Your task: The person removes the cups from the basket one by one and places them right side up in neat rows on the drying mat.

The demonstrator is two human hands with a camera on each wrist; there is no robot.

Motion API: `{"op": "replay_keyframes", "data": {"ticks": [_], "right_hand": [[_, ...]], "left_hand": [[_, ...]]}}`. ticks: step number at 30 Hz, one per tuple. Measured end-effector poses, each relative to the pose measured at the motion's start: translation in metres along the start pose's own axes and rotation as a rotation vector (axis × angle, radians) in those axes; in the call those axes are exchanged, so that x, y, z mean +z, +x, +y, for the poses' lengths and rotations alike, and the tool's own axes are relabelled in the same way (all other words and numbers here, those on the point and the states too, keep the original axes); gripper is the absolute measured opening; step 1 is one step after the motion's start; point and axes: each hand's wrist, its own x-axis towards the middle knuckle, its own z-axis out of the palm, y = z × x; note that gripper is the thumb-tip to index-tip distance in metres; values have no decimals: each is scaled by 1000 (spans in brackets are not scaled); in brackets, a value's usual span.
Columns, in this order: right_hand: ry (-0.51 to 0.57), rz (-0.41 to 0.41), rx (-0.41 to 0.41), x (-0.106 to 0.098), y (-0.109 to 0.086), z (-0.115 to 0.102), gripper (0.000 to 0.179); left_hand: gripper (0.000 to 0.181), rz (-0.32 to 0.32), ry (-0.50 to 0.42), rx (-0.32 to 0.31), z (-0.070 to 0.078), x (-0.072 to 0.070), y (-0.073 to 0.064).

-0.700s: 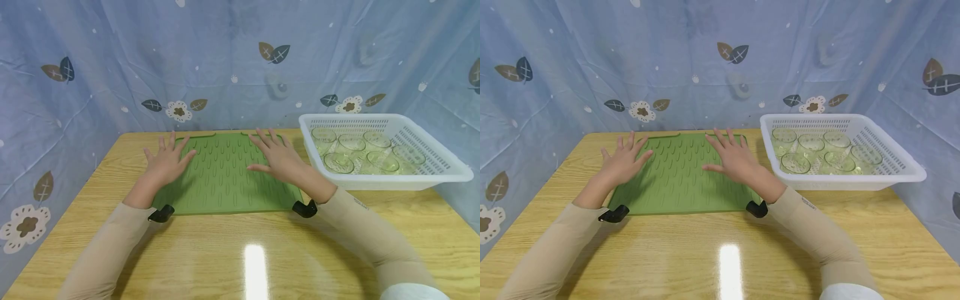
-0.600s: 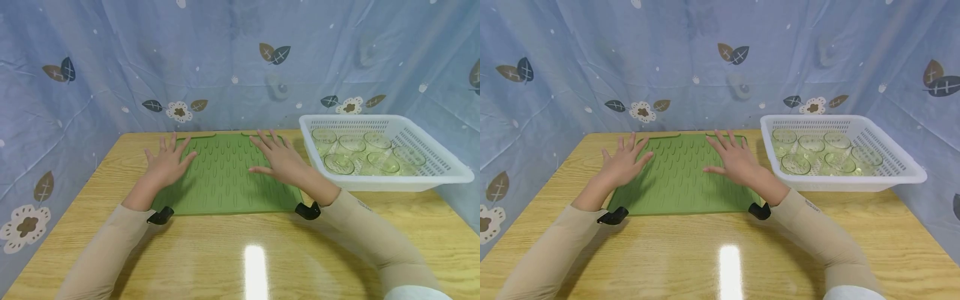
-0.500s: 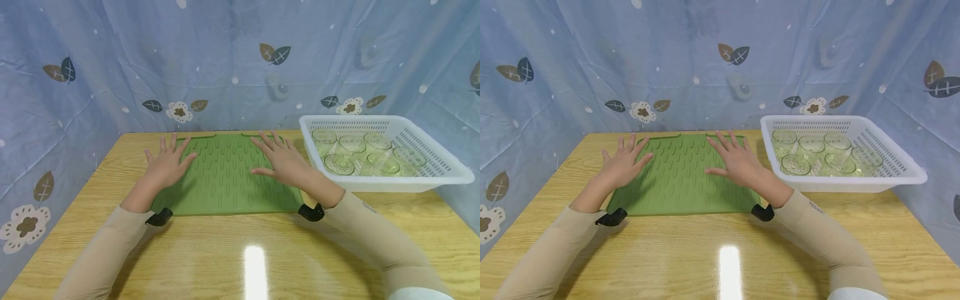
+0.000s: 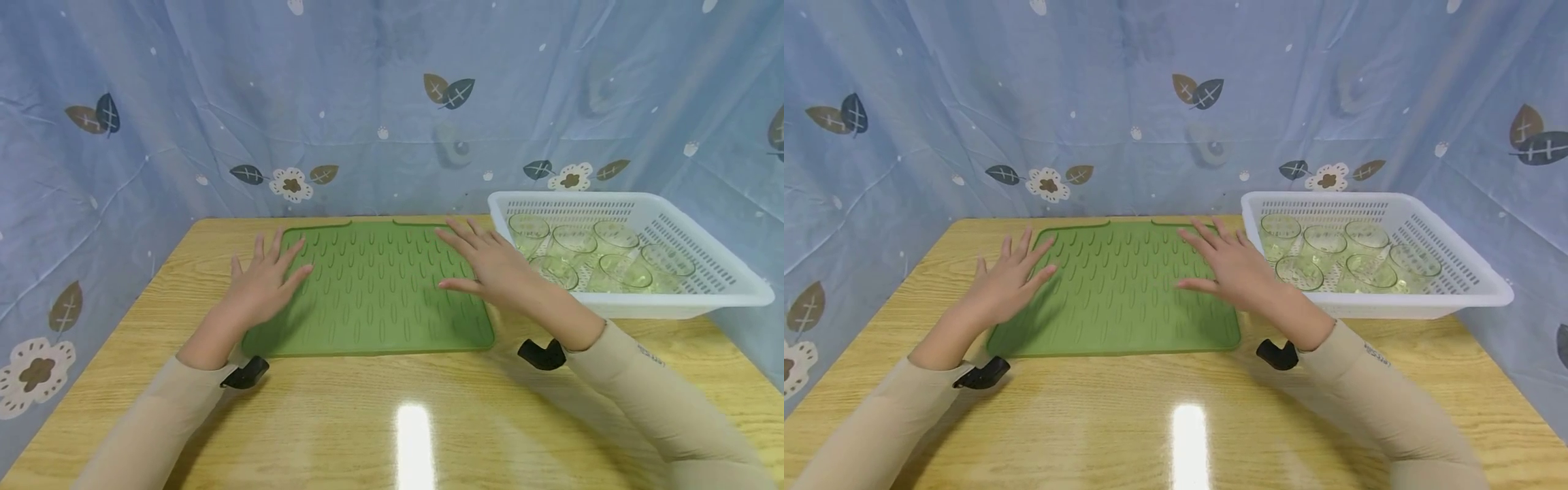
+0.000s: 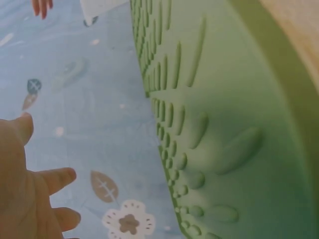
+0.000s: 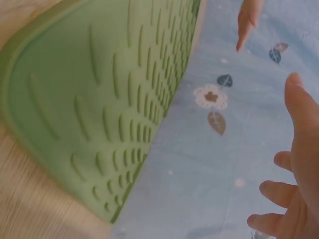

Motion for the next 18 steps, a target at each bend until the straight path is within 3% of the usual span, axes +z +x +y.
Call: {"op": "replay_keyframes", "data": {"ticks": [7,12,18], "right_hand": [[48,15,5,2,-10,16,82],[92,36,53,-3,-20,28,76],[124,-20,130,-15,-36,38,73]], "left_hand": [[73,-3,-14,-5,-6,3,-10],[77,-6,-13,-10,-12,7,-12],[74,1,-27,-1,-10,12,-11]]}}
